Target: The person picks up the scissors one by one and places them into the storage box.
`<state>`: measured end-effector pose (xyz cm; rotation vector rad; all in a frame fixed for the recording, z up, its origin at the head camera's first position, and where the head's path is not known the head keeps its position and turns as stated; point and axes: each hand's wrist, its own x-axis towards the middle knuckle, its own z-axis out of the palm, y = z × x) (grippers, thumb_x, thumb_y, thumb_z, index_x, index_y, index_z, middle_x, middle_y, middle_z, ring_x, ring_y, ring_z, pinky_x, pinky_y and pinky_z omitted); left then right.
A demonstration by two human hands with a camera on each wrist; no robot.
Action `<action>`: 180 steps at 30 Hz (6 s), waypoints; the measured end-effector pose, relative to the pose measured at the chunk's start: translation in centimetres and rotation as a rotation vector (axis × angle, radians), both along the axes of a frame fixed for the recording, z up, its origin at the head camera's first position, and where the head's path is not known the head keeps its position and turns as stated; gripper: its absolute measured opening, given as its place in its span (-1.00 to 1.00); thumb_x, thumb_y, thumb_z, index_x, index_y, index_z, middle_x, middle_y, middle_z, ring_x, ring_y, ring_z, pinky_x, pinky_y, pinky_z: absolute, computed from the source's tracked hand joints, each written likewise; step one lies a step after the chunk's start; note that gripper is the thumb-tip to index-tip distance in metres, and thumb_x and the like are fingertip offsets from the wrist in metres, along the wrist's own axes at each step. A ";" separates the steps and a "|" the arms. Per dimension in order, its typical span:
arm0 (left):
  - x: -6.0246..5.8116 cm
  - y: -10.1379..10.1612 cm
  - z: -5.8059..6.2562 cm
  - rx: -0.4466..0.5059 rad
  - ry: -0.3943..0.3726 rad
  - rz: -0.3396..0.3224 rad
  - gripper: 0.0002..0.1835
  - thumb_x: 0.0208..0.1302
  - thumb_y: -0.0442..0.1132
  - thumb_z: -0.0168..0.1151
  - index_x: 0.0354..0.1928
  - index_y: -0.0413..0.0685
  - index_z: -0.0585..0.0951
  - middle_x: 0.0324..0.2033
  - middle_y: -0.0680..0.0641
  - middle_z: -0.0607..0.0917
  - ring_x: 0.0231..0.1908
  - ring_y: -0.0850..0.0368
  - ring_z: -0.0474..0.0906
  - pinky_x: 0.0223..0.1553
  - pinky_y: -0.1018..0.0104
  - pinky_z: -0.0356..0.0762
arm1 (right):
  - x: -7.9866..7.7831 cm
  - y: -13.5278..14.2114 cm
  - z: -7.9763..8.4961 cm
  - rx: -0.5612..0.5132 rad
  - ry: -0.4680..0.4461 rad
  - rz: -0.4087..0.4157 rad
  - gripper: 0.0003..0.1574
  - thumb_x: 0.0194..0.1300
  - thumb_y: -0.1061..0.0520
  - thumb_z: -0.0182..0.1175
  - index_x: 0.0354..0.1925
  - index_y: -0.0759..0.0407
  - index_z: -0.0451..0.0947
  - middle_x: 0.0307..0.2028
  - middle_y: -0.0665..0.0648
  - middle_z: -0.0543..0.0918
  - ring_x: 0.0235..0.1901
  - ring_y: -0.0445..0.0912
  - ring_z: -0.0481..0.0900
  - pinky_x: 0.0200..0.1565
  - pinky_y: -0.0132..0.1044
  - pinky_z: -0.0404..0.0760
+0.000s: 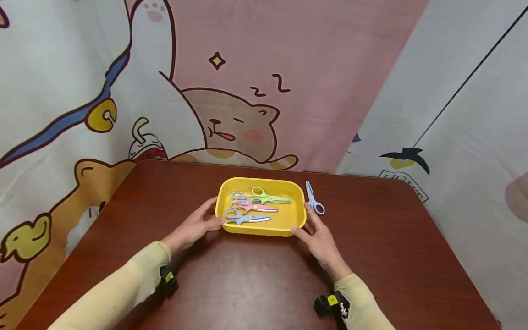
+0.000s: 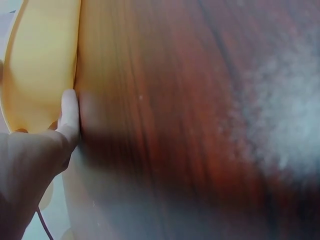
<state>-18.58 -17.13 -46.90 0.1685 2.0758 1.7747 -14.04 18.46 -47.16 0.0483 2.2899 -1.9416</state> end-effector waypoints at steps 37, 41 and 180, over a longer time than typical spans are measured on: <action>0.5 -1.3 -0.1 -0.036 0.027 -0.012 -0.09 0.51 -0.20 0.23 0.66 0.40 -0.09 0.50 -0.28 0.16 0.33 -0.25 0.43 0.19 0.01 0.62 | -1.1 2.2 1.4 0.241 0.037 -0.042 -0.29 0.47 0.13 0.27 0.48 0.22 0.36 0.35 0.31 0.52 0.24 0.13 0.58 0.00 -0.47 0.59; 0.4 -1.2 -0.2 -0.043 0.039 -0.022 -0.11 0.51 -0.19 0.22 0.66 0.38 -0.06 0.47 -0.31 0.18 0.28 -0.22 0.48 0.18 0.01 0.63 | -1.5 2.8 1.4 0.280 0.036 -0.078 -0.32 0.46 0.13 0.28 0.45 0.23 0.39 0.31 0.36 0.54 0.22 0.14 0.53 -0.08 -0.49 0.56; 0.0 -0.1 0.1 -0.025 0.012 -0.016 -0.11 0.50 -0.24 0.23 0.66 0.31 -0.05 0.51 -0.29 0.15 0.29 -0.22 0.49 0.16 0.03 0.64 | -6.1 5.3 0.7 0.439 0.058 -0.254 -0.32 0.29 0.52 0.23 0.37 0.36 0.42 0.06 0.40 0.53 -0.16 0.20 0.72 -0.30 -0.29 0.77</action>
